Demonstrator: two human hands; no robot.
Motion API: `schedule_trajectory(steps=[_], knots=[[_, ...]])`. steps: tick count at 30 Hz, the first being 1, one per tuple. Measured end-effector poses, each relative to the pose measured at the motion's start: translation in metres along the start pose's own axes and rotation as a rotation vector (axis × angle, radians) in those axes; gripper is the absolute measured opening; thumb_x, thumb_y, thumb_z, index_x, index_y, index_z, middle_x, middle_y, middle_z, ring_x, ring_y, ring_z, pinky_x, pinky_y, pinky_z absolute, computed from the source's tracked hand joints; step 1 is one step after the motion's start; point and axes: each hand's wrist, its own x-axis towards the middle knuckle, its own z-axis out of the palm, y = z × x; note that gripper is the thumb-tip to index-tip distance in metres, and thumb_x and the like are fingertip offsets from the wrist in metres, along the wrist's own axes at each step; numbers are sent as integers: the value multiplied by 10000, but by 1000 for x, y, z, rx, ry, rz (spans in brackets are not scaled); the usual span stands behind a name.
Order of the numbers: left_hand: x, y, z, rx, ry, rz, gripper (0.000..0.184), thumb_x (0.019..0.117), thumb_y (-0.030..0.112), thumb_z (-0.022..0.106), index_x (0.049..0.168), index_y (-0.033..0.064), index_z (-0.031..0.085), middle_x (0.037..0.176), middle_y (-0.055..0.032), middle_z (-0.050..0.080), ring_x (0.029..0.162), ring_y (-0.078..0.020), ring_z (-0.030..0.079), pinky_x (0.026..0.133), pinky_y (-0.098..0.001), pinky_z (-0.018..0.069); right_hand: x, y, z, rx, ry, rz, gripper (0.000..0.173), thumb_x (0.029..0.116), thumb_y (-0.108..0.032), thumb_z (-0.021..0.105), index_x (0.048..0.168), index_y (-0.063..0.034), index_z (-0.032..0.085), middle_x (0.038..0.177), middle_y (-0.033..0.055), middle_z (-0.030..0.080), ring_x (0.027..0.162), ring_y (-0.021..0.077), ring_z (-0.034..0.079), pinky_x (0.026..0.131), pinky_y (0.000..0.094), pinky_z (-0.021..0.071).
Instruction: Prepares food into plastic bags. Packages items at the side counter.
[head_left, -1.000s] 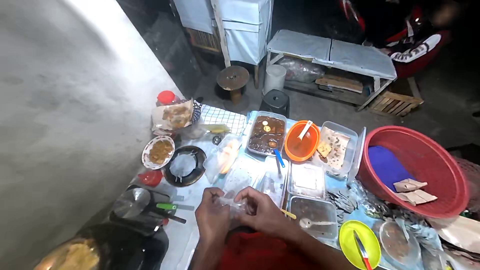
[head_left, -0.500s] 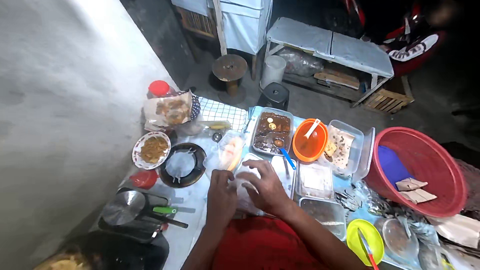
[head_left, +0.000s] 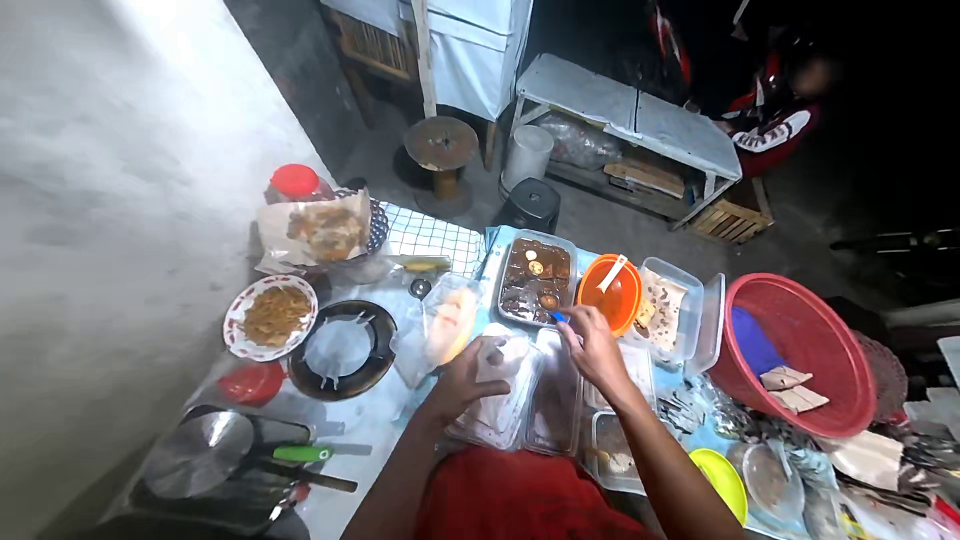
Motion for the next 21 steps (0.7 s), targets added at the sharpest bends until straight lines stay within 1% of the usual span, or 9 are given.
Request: schedule_trajectory(steps=[3, 6, 9, 11, 13, 15, 16, 18, 21], knots=[[8, 1, 1, 68, 249, -6, 831, 755, 236, 896, 1439, 7, 483, 1286, -82, 648, 1166, -139, 636, 1013, -312, 546, 27, 18, 14, -362, -219, 364, 525, 1049, -417, 552, 1398, -25, 569, 1371, 258, 586, 1165, 428, 650, 957, 585, 545], [20, 10, -2, 86, 377, -28, 849, 779, 230, 884, 1456, -21, 436, 1325, -103, 635, 1195, -117, 629, 1025, -283, 539, 42, 8, 29, -366, -293, 446, 552, 1048, -408, 553, 1411, 8, 530, 1257, 259, 655, 1138, 416, 672, 949, 576, 546], [23, 26, -7, -26, 311, -81, 854, 849, 211, 794, 1530, -4, 325, 1407, -97, 577, 1246, -95, 592, 1046, -272, 519, 49, 7, 35, -317, -320, 494, 403, 1058, -316, 515, 1278, -1, 635, 1196, 226, 698, 1152, 386, 677, 951, 572, 546], [24, 26, -18, -84, 202, -73, 958, 841, 252, 751, 1584, 11, 197, 1503, -96, 488, 1322, -96, 529, 1085, -280, 483, 49, 7, 29, -300, -308, 506, 317, 1040, -233, 514, 1173, -4, 689, 1174, 216, 708, 1142, 378, 680, 938, 577, 547], [21, 18, -30, -75, 158, -51, 1027, 827, 324, 702, 1608, 5, 115, 1595, -116, 372, 1411, -103, 434, 1141, -292, 420, 45, 11, 21, -278, -291, 490, 311, 1038, -248, 536, 1191, -29, 696, 1167, 205, 715, 1144, 372, 679, 962, 577, 538], [21, 15, -38, -27, 185, -36, 869, 896, 323, 580, 1597, 2, 179, 1604, -118, 355, 1424, -91, 406, 1157, -285, 388, 42, 18, 18, -278, -266, 451, 312, 1043, -282, 540, 1211, -74, 701, 1129, 186, 731, 1115, 360, 693, 946, 573, 543], [23, 16, -38, 6, 222, -47, 737, 935, 256, 484, 1583, 5, 238, 1592, -118, 367, 1410, -83, 412, 1146, -274, 387, 40, 23, 18, -267, -256, 434, 318, 1047, -296, 533, 1221, -89, 702, 1118, 179, 736, 1105, 359, 698, 940, 576, 544], [32, 16, -36, 0, 298, -54, 573, 1007, 185, 363, 1553, 18, 315, 1535, -105, 442, 1350, -83, 474, 1114, -277, 422, 38, 38, 19, -213, -234, 412, 340, 1054, -307, 517, 1255, -109, 706, 1129, 169, 739, 1106, 353, 699, 959, 580, 540], [54, 18, -35, 51, 357, -40, 500, 1022, 138, 473, 1490, -11, 380, 1327, -102, 615, 1165, -107, 628, 1010, -294, 532, 37, 50, 19, -145, -193, 394, 345, 1060, -312, 511, 1289, -137, 702, 1143, 133, 747, 1111, 324, 702, 979, 563, 537]])
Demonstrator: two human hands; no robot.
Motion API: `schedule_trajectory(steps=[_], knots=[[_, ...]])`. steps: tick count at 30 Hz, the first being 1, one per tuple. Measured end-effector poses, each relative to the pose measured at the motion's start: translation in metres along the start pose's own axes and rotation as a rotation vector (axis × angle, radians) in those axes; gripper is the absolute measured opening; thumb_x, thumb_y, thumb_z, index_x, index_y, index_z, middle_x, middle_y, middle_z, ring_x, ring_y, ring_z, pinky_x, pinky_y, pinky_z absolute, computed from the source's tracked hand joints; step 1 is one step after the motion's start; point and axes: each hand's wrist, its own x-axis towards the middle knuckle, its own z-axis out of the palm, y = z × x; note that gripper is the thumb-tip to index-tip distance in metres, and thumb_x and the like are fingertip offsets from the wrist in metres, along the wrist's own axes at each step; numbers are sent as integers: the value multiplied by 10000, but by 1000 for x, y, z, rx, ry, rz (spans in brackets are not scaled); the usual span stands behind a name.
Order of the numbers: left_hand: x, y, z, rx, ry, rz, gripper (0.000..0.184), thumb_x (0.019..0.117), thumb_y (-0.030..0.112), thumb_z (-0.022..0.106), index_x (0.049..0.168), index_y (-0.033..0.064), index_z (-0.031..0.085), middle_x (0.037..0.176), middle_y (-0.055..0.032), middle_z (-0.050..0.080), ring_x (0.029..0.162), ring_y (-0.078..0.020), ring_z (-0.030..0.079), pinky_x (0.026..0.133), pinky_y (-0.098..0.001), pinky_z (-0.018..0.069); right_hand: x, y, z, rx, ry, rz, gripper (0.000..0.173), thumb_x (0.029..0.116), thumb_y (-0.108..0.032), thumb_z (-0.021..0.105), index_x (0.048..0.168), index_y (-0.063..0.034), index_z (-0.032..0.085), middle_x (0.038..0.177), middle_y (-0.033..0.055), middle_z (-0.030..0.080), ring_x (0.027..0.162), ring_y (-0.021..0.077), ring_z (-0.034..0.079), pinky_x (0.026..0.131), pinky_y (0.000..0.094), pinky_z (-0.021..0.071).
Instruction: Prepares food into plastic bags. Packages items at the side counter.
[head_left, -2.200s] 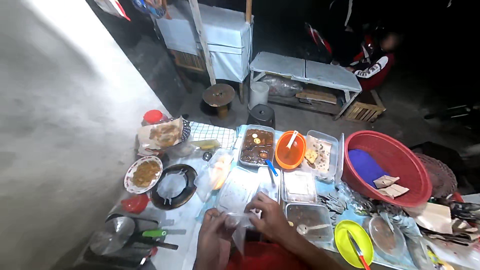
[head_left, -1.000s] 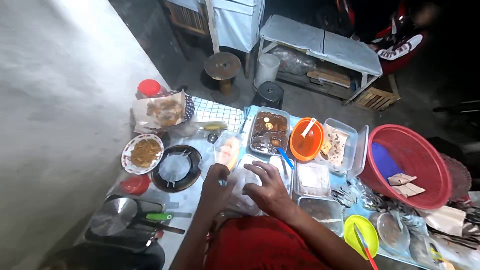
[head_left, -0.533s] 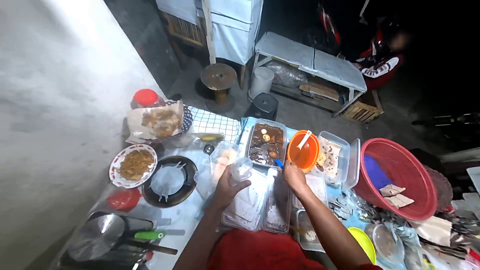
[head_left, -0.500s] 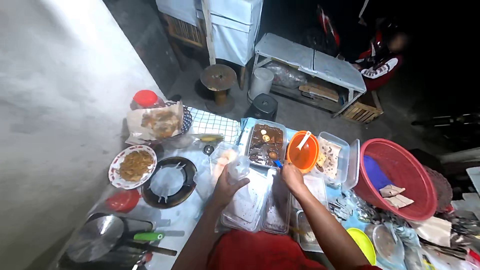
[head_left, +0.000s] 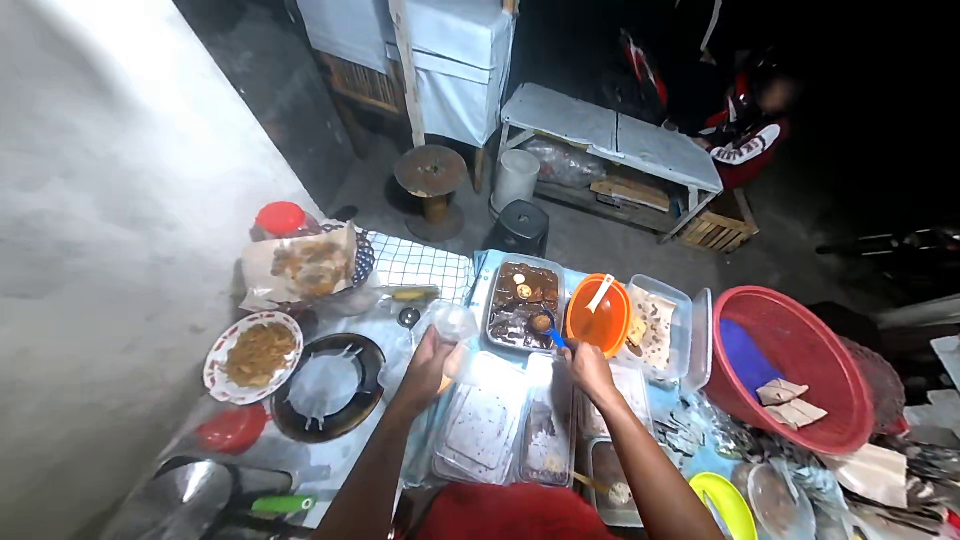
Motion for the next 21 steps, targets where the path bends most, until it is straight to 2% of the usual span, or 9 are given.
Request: schedule_trajectory(steps=[2, 5, 8, 11, 13, 18, 21], knots=[[17, -8, 3, 91, -27, 7, 482, 978, 187, 593, 1398, -11, 464, 1224, -106, 657, 1089, -143, 657, 952, -335, 558, 2, 6, -3, 63, -8, -8, 337, 1058, -302, 522, 1293, -145, 707, 1148, 111, 752, 1111, 300, 703, 998, 545, 534], [40, -19, 14, 175, -77, 13, 512, 923, 190, 729, 1324, -20, 490, 1162, -120, 660, 1036, -165, 670, 921, -351, 571, 4, 10, -11, 122, -21, -19, 333, 1054, -296, 534, 1283, -135, 714, 1134, 125, 751, 1095, 300, 705, 997, 534, 533], [62, -33, 28, 281, -91, 9, 541, 865, 179, 805, 1282, -7, 515, 1124, -128, 679, 1017, -177, 679, 918, -369, 570, 6, 15, -22, 304, -44, -7, 300, 1042, -273, 573, 1232, -109, 738, 1060, 112, 758, 979, 254, 723, 940, 502, 564], [80, -47, 35, 380, -94, 20, 538, 828, 156, 811, 1276, 14, 549, 1121, -139, 684, 1029, -205, 677, 929, -408, 562, 8, 18, -35, 439, -76, -11, 272, 1041, -247, 592, 1205, -88, 740, 1005, 105, 749, 861, 216, 724, 831, 455, 606], [88, -51, 39, 373, -73, 32, 514, 820, 116, 799, 1262, 11, 558, 1120, -143, 681, 1026, -210, 678, 919, -413, 567, 11, 17, -42, 417, -82, -25, 269, 1040, -256, 597, 1194, -95, 748, 977, 88, 745, 820, 196, 704, 787, 428, 591], [94, -50, 46, 321, 14, 29, 478, 805, 50, 769, 1241, -13, 583, 1124, -151, 688, 1016, -216, 685, 909, -409, 574, 21, 18, -36, 294, -113, -17, 282, 1032, -269, 586, 1189, -104, 751, 1038, 100, 751, 944, 227, 719, 898, 473, 578], [94, -48, 45, 282, 29, 17, 481, 809, 37, 736, 1260, -11, 573, 1121, -147, 687, 1008, -204, 683, 898, -400, 574, 21, 20, -34, 279, -105, -24, 276, 1033, -265, 588, 1185, -106, 754, 1036, 98, 754, 938, 222, 727, 903, 470, 587]])
